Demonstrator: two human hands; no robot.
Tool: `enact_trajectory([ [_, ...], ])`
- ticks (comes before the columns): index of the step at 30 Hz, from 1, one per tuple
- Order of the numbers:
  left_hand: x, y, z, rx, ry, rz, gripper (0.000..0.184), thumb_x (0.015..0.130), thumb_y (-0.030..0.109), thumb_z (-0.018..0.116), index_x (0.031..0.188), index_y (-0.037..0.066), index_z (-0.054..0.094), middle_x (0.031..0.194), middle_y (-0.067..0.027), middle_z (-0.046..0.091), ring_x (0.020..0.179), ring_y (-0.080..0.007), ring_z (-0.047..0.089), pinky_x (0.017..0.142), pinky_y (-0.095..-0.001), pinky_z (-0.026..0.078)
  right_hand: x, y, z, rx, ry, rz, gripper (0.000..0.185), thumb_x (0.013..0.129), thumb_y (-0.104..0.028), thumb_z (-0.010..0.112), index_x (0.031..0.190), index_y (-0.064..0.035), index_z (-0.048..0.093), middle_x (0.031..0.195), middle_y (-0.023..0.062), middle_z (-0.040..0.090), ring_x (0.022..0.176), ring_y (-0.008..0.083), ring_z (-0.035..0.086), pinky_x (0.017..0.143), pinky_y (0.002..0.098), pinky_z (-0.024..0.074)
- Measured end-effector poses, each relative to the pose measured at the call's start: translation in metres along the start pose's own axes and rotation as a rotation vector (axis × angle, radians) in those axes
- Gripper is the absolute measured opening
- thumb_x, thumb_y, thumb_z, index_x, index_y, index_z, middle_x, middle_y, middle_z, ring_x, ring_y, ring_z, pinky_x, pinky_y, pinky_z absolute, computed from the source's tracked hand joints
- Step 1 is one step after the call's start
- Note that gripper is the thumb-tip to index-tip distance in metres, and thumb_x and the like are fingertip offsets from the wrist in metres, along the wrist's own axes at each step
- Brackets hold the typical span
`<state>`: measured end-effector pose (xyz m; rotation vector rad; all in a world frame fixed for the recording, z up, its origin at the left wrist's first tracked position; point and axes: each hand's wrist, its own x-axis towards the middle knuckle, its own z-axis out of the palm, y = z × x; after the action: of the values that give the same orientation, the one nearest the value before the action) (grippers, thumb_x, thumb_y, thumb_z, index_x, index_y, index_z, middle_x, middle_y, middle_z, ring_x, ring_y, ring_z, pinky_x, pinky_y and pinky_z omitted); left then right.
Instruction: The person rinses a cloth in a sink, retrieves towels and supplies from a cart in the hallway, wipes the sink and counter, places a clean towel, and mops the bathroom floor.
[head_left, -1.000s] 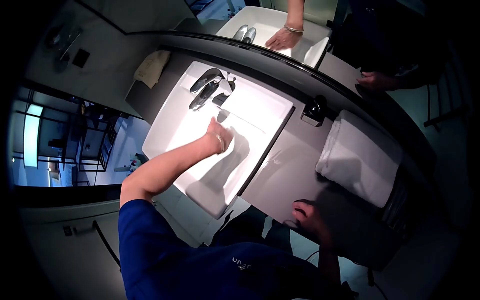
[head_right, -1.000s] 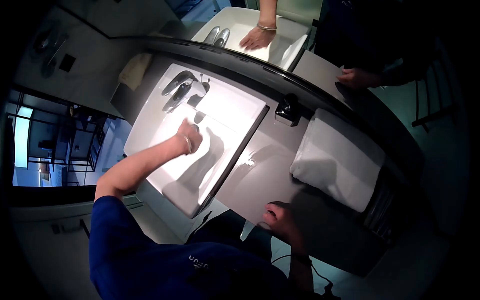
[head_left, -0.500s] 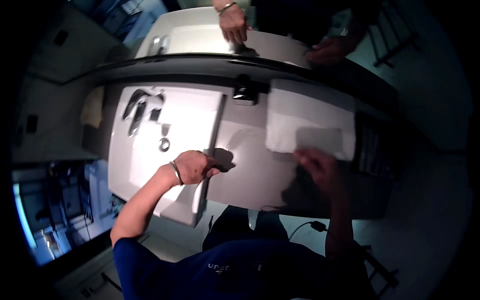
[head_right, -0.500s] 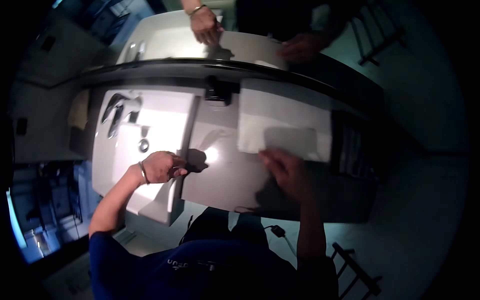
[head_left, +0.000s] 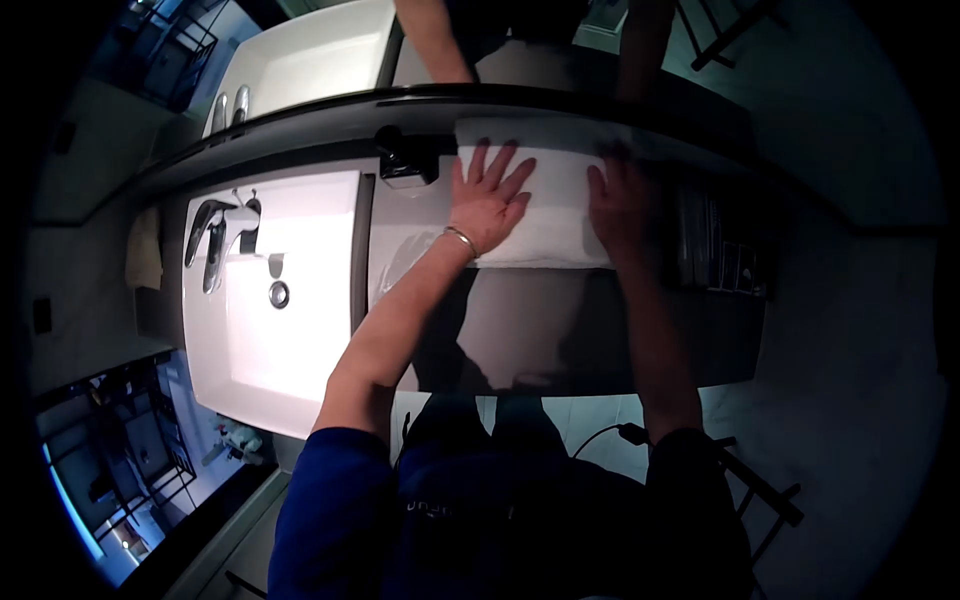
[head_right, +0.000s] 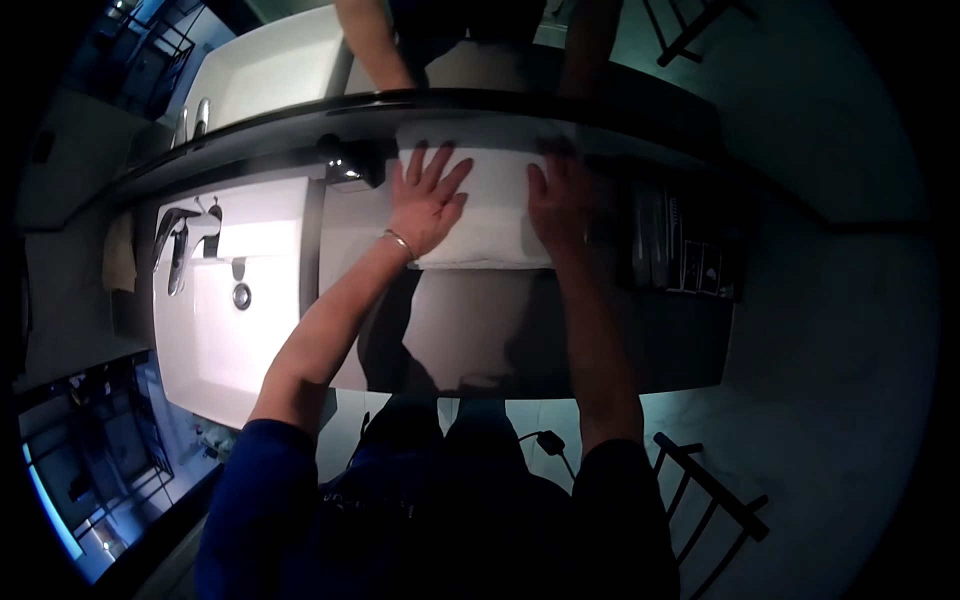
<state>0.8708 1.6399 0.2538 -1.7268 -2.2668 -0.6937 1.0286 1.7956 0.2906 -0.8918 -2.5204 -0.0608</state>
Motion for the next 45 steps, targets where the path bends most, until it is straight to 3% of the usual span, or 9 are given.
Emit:
enact_trajectory([
  [7,-0.048,0.05,-0.063,-0.224,0.312,-0.243,0.05,0.076,0.018,0.062,0.122,0.005,0.047,0.129,-0.0195,0.042,0.119,-0.0393,0.037,0.095,-0.0498,0.031,-0.045,0.04,-0.028,1.068,-0.254,0.685,0.083,0.077,-0.034,0.07,0.14,-0.0051,0.025,0.132,0.0198,0.042,0.116,0.0271,0.046,0.096,0.0369,0.0387],
  [12,-0.119,0.125,-0.08,-1.925,-0.381,-1.518,0.038,0.084,0.025,0.065,0.115,0.01,0.049,0.099,-0.004,0.059,0.087,-0.0146,0.059,0.071,-0.0311,0.049,-0.071,0.023,-0.066,1.15,-0.569,0.871,0.078,0.071,-0.03,0.075,0.131,0.0026,0.038,0.125,0.0158,0.049,0.111,0.0253,0.05,0.093,0.0339,0.0401],
  [22,-0.136,0.104,-0.061,-1.693,-0.088,-1.202,0.056,0.075,0.005,0.07,0.123,-0.003,0.04,0.106,-0.0097,0.06,0.098,-0.0147,0.059,0.079,-0.0299,0.051,-0.271,-0.093,-0.104,1.584,-0.823,1.312,0.039,0.082,-0.013,0.065,0.118,-0.0028,0.054,0.102,0.0074,0.06,0.095,0.0199,0.057,0.085,0.0312,0.0447],
  [25,-0.131,0.089,-0.077,-1.772,-0.481,-0.957,0.051,0.072,-0.001,0.069,0.119,-0.003,0.051,0.096,-0.0087,0.066,0.084,-0.0139,0.063,0.078,-0.0268,0.05,-0.23,-0.063,-0.18,0.892,-1.382,-0.176,0.036,0.081,-0.023,0.067,0.114,-0.0103,0.06,0.115,0.0093,0.058,0.104,0.0187,0.056,0.095,0.0342,0.0409],
  [28,-0.102,0.078,-0.08,-1.716,-0.847,-0.582,0.053,0.069,-0.004,0.068,0.119,-0.003,0.053,0.097,-0.0078,0.066,0.084,-0.0118,0.062,0.077,-0.0253,0.049,-0.198,-0.01,-0.208,1.419,-0.95,0.707,0.047,0.075,-0.001,0.069,0.119,-0.0046,0.052,0.109,0.0089,0.059,0.096,0.0174,0.06,0.083,0.0326,0.0513],
  [30,-0.093,0.073,-0.06,-1.667,-0.944,-0.481,0.055,0.068,0.001,0.07,0.119,-0.003,0.053,0.095,-0.009,0.066,0.082,-0.0128,0.062,0.076,-0.0252,0.049,-0.177,0.008,-0.196,0.99,-0.468,0.539,0.079,0.068,-0.012,0.073,0.137,-0.009,0.034,0.129,0.017,0.046,0.115,0.027,0.05,0.092,0.0406,0.045],
  [38,-0.114,0.063,-0.079,-1.072,-0.518,-0.543,0.044,0.085,0.027,0.063,0.117,-0.002,0.053,0.096,-0.0114,0.061,0.087,-0.0174,0.057,0.078,-0.0271,0.046,-0.235,0.018,-0.15,0.851,-0.726,1.096,0.092,0.067,-0.049,0.074,0.136,-0.0022,0.034,0.128,0.0198,0.048,0.117,0.0313,0.048,0.099,0.0402,0.0365],
  [43,-0.249,0.065,-0.112,-1.301,-0.915,-1.048,0.055,0.086,0.039,0.06,0.131,0.013,0.04,0.106,0.0015,0.057,0.091,-0.0097,0.055,0.071,-0.0223,0.046,-0.317,-0.001,-0.175,1.115,-0.661,1.187,0.086,0.071,-0.06,0.065,0.125,0.0038,0.046,0.12,0.019,0.053,0.107,0.0282,0.054,0.091,0.0369,0.0424],
  [45,-0.261,0.107,-0.126,-1.364,-0.811,-0.662,0.065,0.08,0.023,0.07,0.131,0.002,0.036,0.122,-0.0093,0.051,0.111,-0.0203,0.049,0.085,-0.0381,0.047,-0.345,-0.016,-0.177,1.175,-0.748,1.294,0.085,0.069,-0.063,0.065,0.118,0.0055,0.052,0.111,0.0168,0.058,0.096,0.0259,0.059,0.082,0.0361,0.0473],
])
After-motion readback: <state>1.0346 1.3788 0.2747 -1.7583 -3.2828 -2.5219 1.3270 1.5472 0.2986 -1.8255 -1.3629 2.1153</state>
